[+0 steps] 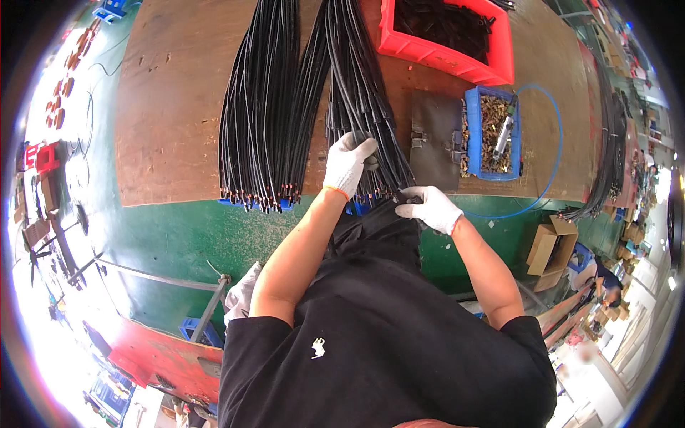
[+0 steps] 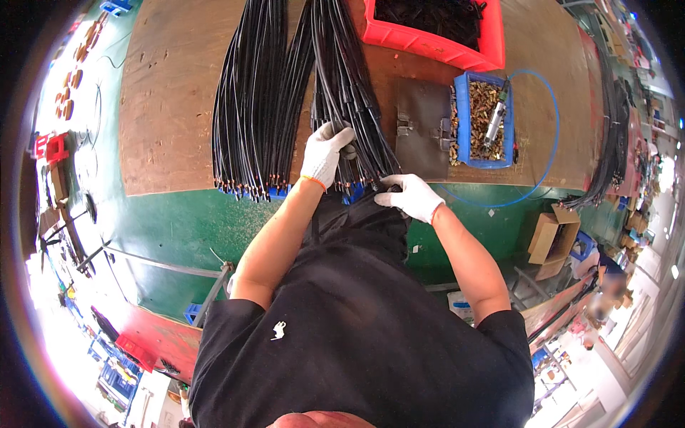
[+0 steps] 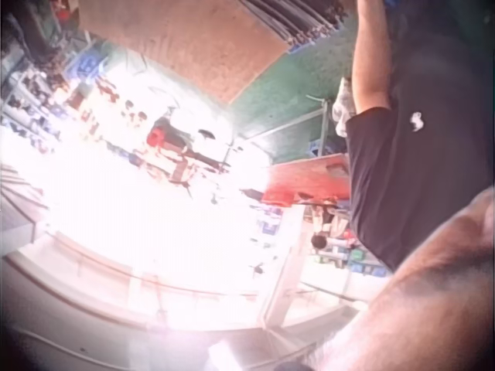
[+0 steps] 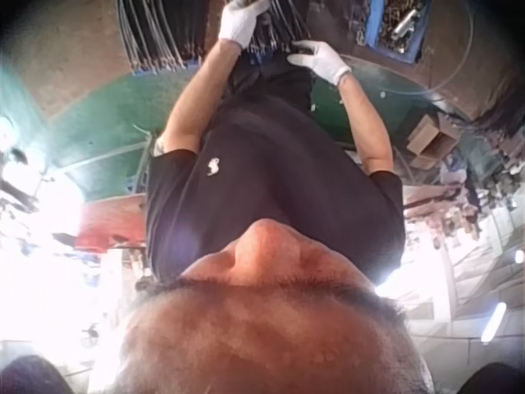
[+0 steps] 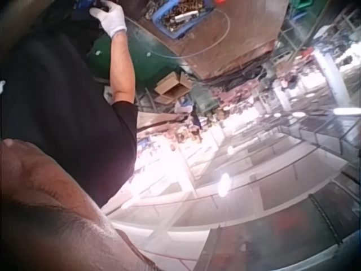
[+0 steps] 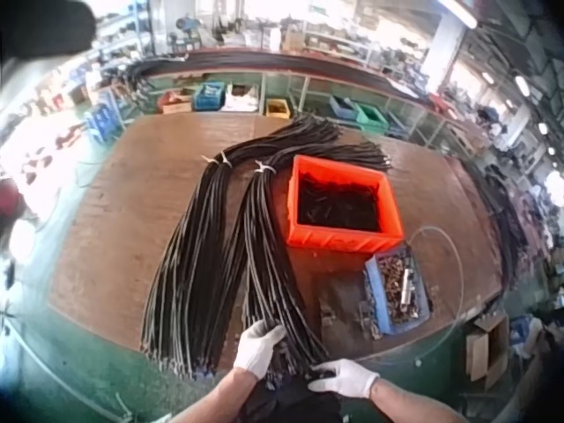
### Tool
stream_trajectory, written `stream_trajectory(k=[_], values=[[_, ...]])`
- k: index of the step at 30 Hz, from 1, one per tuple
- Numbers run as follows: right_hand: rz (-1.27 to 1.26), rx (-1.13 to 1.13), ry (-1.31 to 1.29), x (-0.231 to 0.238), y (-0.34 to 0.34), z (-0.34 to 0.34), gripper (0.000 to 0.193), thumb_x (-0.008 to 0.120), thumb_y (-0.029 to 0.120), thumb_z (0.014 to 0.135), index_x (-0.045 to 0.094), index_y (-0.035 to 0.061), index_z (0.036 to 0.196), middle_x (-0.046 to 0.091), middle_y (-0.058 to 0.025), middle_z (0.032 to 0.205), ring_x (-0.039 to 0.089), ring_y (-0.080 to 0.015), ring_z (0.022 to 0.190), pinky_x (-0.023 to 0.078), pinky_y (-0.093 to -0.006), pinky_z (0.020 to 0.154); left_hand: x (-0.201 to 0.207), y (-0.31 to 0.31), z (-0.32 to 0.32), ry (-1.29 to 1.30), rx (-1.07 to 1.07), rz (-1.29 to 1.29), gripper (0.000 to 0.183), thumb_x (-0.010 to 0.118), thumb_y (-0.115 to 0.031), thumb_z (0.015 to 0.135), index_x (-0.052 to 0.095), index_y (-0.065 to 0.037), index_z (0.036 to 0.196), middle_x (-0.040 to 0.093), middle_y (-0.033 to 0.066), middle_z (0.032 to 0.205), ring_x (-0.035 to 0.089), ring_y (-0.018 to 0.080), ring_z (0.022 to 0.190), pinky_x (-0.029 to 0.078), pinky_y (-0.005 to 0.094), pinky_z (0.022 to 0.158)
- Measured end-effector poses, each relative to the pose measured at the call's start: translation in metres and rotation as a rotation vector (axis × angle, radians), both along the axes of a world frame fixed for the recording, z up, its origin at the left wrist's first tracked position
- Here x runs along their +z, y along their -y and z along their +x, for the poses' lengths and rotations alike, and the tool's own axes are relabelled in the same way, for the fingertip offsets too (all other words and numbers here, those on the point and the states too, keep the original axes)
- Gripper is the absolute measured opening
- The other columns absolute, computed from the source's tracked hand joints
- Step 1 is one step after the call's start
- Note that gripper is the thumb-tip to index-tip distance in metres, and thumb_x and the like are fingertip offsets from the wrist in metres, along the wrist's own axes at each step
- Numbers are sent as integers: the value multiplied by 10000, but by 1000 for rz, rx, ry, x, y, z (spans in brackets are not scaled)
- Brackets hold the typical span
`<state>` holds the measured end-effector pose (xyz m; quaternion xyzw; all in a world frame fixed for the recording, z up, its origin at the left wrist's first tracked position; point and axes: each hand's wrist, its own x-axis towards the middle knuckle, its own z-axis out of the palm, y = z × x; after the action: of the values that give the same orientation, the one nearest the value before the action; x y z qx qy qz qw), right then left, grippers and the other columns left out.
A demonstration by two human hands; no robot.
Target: Installing plastic sleeves/connectors onto the ends of black electrical cable bundles.
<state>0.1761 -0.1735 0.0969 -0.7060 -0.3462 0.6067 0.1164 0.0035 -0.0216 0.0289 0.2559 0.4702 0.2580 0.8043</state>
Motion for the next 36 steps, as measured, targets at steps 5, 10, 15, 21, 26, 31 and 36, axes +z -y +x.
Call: stream_trajectory(k=[5,10,15,21,26,31,36], values=[[-85,-411,-281,-16,-14,-19,560,820,251,884,666,-51,1329,688,-43,827,559,-85,537,439,-270,487,-3,-7,2,-45,-180,-27,112,789,-98,911,722,-37,977,726,23,848,648,106,685,537,269,629],[196,-430,-148,-50,-72,-19,544,820,207,881,666,-53,1333,725,-42,908,589,-80,594,448,-261,498,6,-8,1,-262,-293,177,217,711,-240,999,713,-24,983,694,15,827,618,86,686,513,257,616],[231,-385,56,-63,-152,-13,512,840,221,864,703,-28,1289,750,-45,940,612,-73,649,475,-266,530,-33,1,-33,-340,-127,24,175,671,-217,1000,677,-43,990,640,3,806,588,82,654,537,257,594],[269,-394,94,-60,-199,-9,382,828,257,890,730,56,1200,682,3,816,576,-59,608,461,-270,467,-31,5,-30,-604,-319,147,296,825,-261,821,659,-43,933,666,67,776,654,190,644,547,346,615],[285,-526,-79,-57,-169,-13,417,743,211,946,677,45,1324,655,-25,804,559,-85,527,481,-276,461,-36,-3,-12,-949,-436,448,411,769,-414,832,686,-39,977,755,220,935,736,414,926,563,478,853],[280,-554,-268,-55,-112,-7,453,621,126,987,601,49,1433,722,-78,958,569,-85,535,493,-271,470,-41,-13,0,-1001,-389,511,449,699,-485,897,689,-39,955,744,246,935,723,444,950,561,507,852],[264,-570,-306,-56,-71,-3,511,634,166,983,571,41,1474,753,-97,1002,599,-73,561,497,-251,499,-52,-9,-13,-892,-464,541,287,666,-285,832,672,-47,991,743,244,969,726,438,950,561,513,858]])
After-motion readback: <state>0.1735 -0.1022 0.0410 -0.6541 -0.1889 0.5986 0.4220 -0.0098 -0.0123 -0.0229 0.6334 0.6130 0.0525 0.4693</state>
